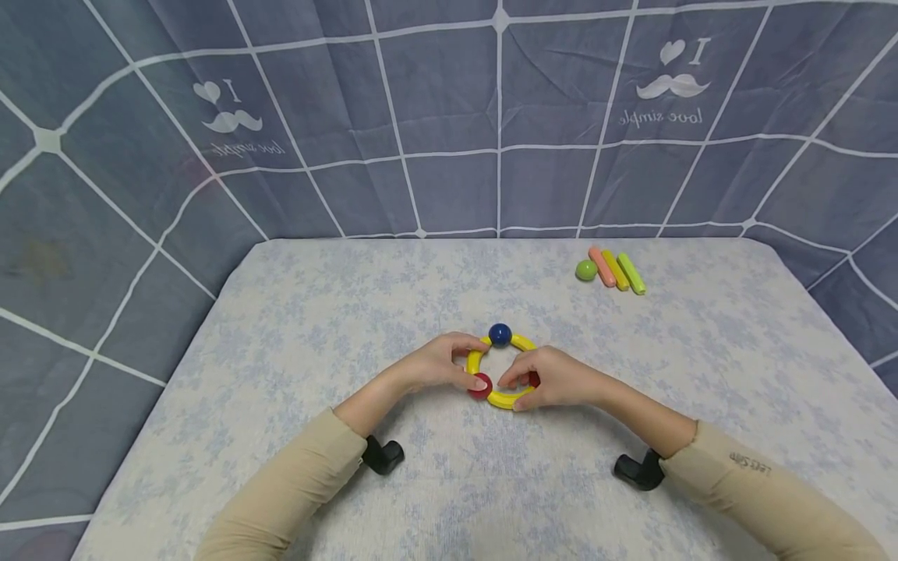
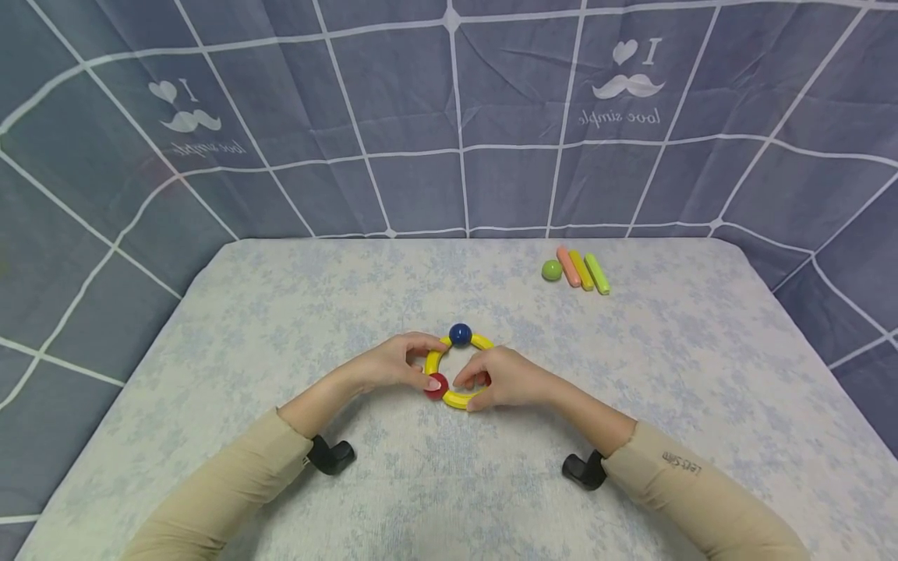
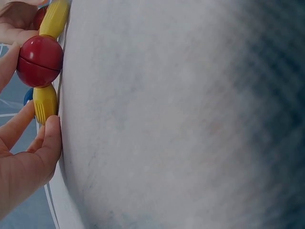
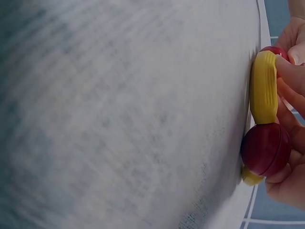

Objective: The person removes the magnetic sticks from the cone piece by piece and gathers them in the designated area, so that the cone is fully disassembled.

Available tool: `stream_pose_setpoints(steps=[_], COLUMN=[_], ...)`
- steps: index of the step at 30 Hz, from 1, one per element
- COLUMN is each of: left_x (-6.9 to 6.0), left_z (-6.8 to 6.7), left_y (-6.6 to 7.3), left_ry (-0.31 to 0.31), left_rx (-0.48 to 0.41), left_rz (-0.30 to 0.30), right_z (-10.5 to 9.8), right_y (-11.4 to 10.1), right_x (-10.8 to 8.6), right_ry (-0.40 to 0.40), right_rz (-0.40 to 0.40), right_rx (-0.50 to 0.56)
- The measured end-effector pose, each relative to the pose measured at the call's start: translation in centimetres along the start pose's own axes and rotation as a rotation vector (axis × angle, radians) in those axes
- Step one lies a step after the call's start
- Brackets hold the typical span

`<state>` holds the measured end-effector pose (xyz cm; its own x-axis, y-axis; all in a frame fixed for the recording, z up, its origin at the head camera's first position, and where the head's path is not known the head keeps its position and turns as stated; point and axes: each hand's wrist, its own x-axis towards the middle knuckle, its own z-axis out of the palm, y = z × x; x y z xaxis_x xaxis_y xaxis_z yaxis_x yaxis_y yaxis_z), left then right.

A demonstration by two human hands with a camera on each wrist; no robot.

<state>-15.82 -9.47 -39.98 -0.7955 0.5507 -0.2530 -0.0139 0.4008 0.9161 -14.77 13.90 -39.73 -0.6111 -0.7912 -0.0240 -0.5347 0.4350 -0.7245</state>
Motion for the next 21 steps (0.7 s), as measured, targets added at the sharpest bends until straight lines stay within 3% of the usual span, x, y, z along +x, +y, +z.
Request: stream_pose_setpoints(steps=[6, 21], left_x=[-0.02, -0.11], left_z=[-0.04, 0.4], left_y=[0.12, 0.52], left_ry=[0.007, 0.014], left_rx=[-0.005, 0.063], left_rz=[-0.004, -0.019], right_z=[0.2, 0.33], right_y=[0.08, -0.65], right_x=[0.09, 0.24], right_ry=[0.001, -0.071], right_rz=[-0.104, -0.04], right_rx=[-0.076, -0.103])
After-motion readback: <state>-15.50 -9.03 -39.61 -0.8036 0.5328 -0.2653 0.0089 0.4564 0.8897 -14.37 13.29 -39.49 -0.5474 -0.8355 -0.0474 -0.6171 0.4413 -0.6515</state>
